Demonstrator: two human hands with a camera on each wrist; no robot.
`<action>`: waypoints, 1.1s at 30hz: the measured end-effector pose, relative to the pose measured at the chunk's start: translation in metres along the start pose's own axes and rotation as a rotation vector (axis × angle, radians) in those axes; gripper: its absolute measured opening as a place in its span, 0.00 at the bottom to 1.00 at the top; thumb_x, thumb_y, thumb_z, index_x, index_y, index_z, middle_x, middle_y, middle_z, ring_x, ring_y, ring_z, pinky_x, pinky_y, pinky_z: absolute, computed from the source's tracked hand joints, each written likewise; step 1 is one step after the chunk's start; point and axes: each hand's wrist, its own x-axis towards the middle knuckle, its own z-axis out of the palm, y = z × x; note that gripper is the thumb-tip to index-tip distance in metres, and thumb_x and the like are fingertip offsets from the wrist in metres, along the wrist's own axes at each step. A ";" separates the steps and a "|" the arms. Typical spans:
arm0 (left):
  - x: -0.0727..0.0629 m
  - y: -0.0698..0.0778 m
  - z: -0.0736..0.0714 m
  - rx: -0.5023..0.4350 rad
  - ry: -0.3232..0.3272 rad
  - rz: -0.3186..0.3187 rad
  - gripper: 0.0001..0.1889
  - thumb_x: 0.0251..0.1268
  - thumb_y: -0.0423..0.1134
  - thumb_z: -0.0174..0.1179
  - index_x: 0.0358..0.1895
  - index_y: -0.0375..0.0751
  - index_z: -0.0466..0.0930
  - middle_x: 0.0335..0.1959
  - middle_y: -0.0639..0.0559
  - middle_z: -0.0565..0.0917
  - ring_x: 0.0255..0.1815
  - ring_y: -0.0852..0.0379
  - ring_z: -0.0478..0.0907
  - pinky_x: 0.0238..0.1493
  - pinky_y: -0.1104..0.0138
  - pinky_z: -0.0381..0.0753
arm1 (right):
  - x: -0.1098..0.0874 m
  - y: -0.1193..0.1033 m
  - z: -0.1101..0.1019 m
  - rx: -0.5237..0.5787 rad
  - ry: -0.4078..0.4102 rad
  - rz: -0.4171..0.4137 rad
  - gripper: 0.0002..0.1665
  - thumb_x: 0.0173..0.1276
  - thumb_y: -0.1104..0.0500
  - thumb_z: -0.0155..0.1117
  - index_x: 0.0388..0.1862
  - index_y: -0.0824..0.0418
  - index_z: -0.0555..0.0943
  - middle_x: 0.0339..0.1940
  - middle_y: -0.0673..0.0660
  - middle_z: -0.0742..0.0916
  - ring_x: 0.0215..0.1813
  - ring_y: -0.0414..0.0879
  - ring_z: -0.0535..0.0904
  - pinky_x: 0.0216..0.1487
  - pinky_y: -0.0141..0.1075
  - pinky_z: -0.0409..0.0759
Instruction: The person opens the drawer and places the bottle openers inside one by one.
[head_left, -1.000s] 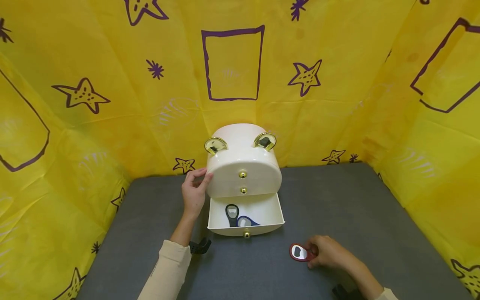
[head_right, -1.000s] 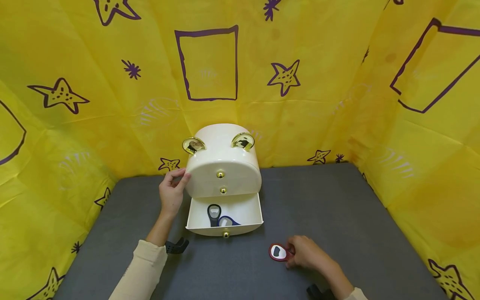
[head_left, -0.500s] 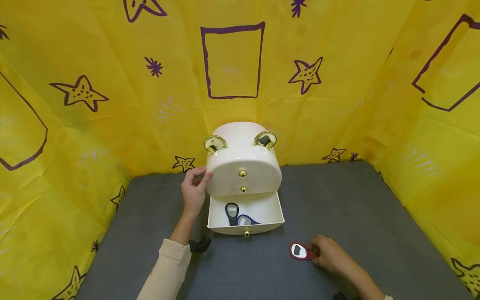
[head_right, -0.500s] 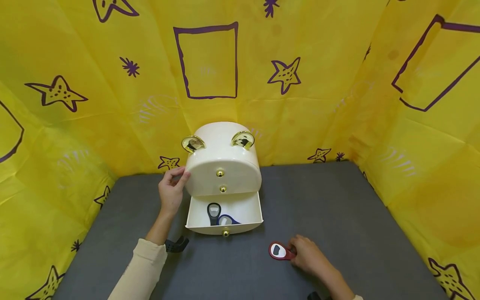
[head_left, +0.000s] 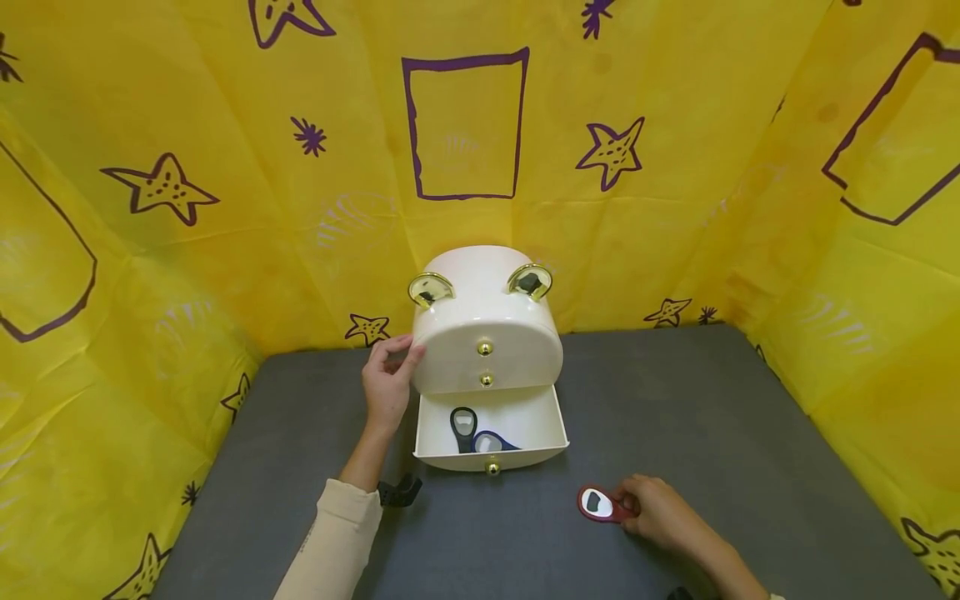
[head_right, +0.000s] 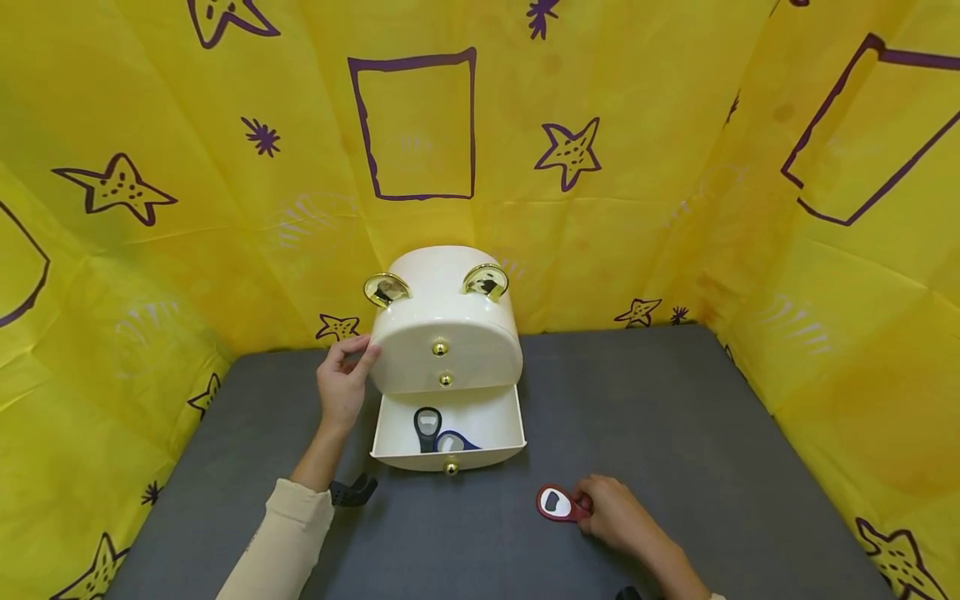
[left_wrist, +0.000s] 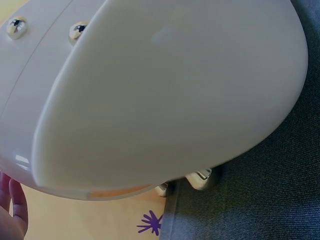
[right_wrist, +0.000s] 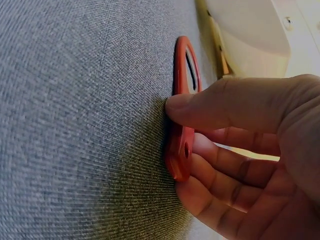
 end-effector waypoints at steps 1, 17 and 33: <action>0.000 0.000 0.000 0.002 -0.001 0.001 0.13 0.56 0.26 0.67 0.43 0.21 0.81 0.44 0.30 0.80 0.39 0.68 0.76 0.38 0.80 0.77 | 0.000 0.000 0.000 0.008 -0.002 0.000 0.17 0.37 0.68 0.73 0.29 0.56 0.83 0.23 0.40 0.76 0.28 0.30 0.67 0.29 0.29 0.67; 0.000 0.000 0.000 -0.009 0.005 -0.014 0.12 0.56 0.25 0.67 0.43 0.21 0.81 0.43 0.32 0.80 0.38 0.71 0.75 0.38 0.80 0.77 | 0.000 0.004 0.002 0.093 0.015 -0.035 0.16 0.37 0.69 0.72 0.28 0.57 0.82 0.21 0.41 0.77 0.26 0.29 0.68 0.27 0.27 0.68; -0.001 0.000 0.000 -0.015 -0.004 -0.006 0.13 0.57 0.26 0.67 0.43 0.20 0.80 0.44 0.30 0.79 0.38 0.71 0.76 0.38 0.81 0.77 | 0.001 0.007 -0.004 0.122 -0.020 -0.015 0.15 0.38 0.70 0.71 0.29 0.60 0.82 0.21 0.42 0.77 0.26 0.28 0.67 0.25 0.26 0.68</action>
